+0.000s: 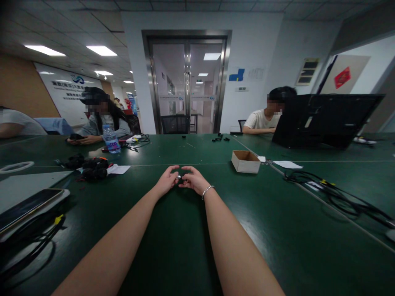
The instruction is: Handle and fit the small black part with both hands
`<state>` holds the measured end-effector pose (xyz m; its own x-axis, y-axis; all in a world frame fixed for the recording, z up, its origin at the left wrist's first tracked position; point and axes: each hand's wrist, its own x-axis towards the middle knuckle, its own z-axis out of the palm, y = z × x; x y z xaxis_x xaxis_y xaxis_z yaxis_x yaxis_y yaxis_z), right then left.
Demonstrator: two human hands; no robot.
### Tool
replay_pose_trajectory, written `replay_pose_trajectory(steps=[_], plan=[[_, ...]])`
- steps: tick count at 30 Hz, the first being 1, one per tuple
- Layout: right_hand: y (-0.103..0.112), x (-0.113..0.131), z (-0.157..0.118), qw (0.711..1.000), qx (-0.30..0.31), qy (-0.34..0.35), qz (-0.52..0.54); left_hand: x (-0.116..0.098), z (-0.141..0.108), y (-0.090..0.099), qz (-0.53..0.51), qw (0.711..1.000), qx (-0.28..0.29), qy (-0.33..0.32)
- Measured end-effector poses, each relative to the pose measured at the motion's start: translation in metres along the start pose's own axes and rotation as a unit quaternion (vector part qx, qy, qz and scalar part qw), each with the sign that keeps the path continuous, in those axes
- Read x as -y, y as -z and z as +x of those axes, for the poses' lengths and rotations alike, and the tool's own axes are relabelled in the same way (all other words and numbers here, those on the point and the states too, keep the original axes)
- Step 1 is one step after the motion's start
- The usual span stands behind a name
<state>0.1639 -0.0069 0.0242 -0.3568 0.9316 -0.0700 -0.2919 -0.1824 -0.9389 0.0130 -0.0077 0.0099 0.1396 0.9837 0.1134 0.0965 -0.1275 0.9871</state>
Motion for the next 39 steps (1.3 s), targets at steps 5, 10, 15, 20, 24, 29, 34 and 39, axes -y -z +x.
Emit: replay_pose_trajectory(steps=[5, 10, 15, 20, 24, 29, 34, 39], plan=[[0.002, 0.002, -0.002, 0.999, 0.019, -0.027, 0.010, -0.001, 0.000, 0.000, -0.006, 1.000, -0.003, 0.005], [-0.001, 0.002, 0.001, 0.999, 0.006, -0.030, -0.020, 0.001, 0.001, 0.001, 0.001, 1.000, 0.007, -0.004], [0.000, 0.003, -0.002, 1.000, 0.005, -0.028, -0.004, 0.004, 0.002, 0.002, 0.012, 1.000, 0.014, -0.007], [0.002, 0.004, -0.002, 1.000, 0.020, -0.021, 0.013, 0.005, 0.003, 0.002, 0.008, 1.000, 0.004, -0.006], [0.001, 0.004, 0.001, 0.999, 0.007, -0.031, -0.027, 0.004, 0.003, 0.000, 0.002, 1.000, 0.001, -0.005], [-0.002, 0.004, 0.001, 0.999, 0.000, -0.033, -0.040, 0.002, 0.002, -0.001, -0.003, 1.000, 0.010, -0.004], [0.004, 0.002, 0.001, 0.999, 0.026, -0.024, -0.009, 0.001, 0.001, -0.001, -0.001, 1.000, 0.006, -0.004], [0.010, 0.000, 0.002, 0.998, 0.055, -0.009, 0.020, 0.002, 0.001, 0.000, -0.001, 1.000, 0.004, 0.001]])
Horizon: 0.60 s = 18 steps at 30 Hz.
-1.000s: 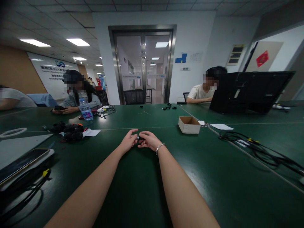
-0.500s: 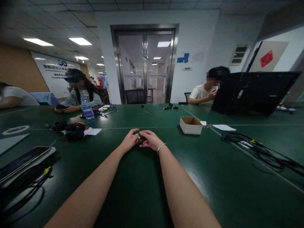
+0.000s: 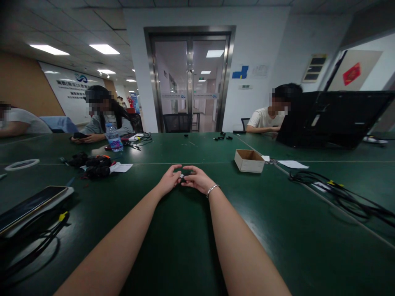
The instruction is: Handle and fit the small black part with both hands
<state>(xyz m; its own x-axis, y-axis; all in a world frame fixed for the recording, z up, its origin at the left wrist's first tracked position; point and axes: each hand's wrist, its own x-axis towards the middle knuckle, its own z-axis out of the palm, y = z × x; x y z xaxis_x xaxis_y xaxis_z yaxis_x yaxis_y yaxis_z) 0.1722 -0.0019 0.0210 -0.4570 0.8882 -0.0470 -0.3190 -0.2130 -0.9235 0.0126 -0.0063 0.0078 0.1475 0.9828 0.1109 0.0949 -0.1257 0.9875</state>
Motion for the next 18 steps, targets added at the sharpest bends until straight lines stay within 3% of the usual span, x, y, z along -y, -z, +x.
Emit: replay_pose_trajectory(steps=[18], plan=[[-0.0056, 0.0008, 0.0005, 1.000, -0.026, -0.009, -0.014, 0.0011, 0.0004, -0.0001, 0.004, 1.000, 0.005, -0.011]])
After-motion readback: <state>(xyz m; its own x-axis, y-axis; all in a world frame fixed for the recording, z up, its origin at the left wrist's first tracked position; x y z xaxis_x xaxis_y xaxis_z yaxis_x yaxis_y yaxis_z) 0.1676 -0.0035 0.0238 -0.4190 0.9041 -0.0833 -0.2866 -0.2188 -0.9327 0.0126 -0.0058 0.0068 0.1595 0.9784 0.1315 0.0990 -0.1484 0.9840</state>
